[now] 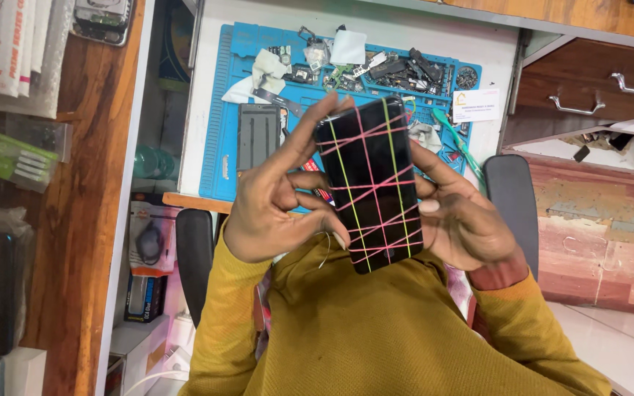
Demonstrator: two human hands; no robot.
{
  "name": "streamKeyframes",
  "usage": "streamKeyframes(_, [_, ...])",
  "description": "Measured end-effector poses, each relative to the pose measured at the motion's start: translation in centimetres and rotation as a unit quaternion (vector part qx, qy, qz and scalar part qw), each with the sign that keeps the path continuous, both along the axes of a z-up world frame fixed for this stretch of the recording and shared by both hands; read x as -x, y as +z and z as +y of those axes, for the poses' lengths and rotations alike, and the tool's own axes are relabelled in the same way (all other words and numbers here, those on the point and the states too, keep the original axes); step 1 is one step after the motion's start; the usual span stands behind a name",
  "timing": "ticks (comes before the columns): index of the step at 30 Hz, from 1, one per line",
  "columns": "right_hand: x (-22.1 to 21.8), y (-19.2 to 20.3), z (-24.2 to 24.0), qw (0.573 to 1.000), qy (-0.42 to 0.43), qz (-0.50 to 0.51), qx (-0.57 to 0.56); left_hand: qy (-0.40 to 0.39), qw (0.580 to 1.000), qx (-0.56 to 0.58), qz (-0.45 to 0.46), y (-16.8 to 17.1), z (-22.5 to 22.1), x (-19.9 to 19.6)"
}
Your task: The person applies adhesive along the edge of a smartphone, wipes the screen and back with a cloth, and then wraps multiple rubber bands around the device to secure it. The phone is handled throughout the process on a workbench with tools and parts visible.
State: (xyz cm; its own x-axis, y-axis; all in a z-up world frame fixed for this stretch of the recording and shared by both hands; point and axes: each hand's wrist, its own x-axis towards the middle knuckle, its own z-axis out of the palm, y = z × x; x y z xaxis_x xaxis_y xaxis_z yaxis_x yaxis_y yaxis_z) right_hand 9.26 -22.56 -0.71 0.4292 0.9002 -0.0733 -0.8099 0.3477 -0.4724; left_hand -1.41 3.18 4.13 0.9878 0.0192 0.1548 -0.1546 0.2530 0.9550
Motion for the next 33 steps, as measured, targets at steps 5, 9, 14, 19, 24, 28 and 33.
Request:
streamKeyframes(5, [-0.1,-1.2,-1.7,1.000,0.008,0.001,-0.011,-0.014,0.998,-0.044,-0.047,0.8,0.0,0.7])
streamKeyframes(9, [-0.2,-1.8,-2.5,0.998,0.019,0.023,-0.047,0.003,0.995,-0.096,-0.029,1.7,-0.6,1.5])
streamKeyframes(14, [-0.4,-1.8,-3.0,0.999,0.005,0.019,-0.035,0.026,0.987,-0.143,-0.062,2.4,-1.1,1.5])
streamKeyframes(19, [-0.6,-0.9,-2.7,0.999,-0.037,0.001,-0.036,0.042,0.985,-0.151,-0.069,2.6,-1.8,1.0])
streamKeyframes(24, [0.4,0.8,-2.4,0.992,-0.094,-0.083,0.000,0.057,0.985,-0.147,-0.073,3.1,-2.2,0.9])
streamKeyframes(28, [2.4,1.1,-2.3,0.962,-0.189,-0.159,0.116,0.076,0.972,-0.201,-0.097,3.4,-2.7,0.8])
streamKeyframes(33, [3.6,-0.2,-2.4,0.950,-0.237,-0.192,0.063,0.099,0.943,-0.290,-0.130,3.9,-3.5,0.6])
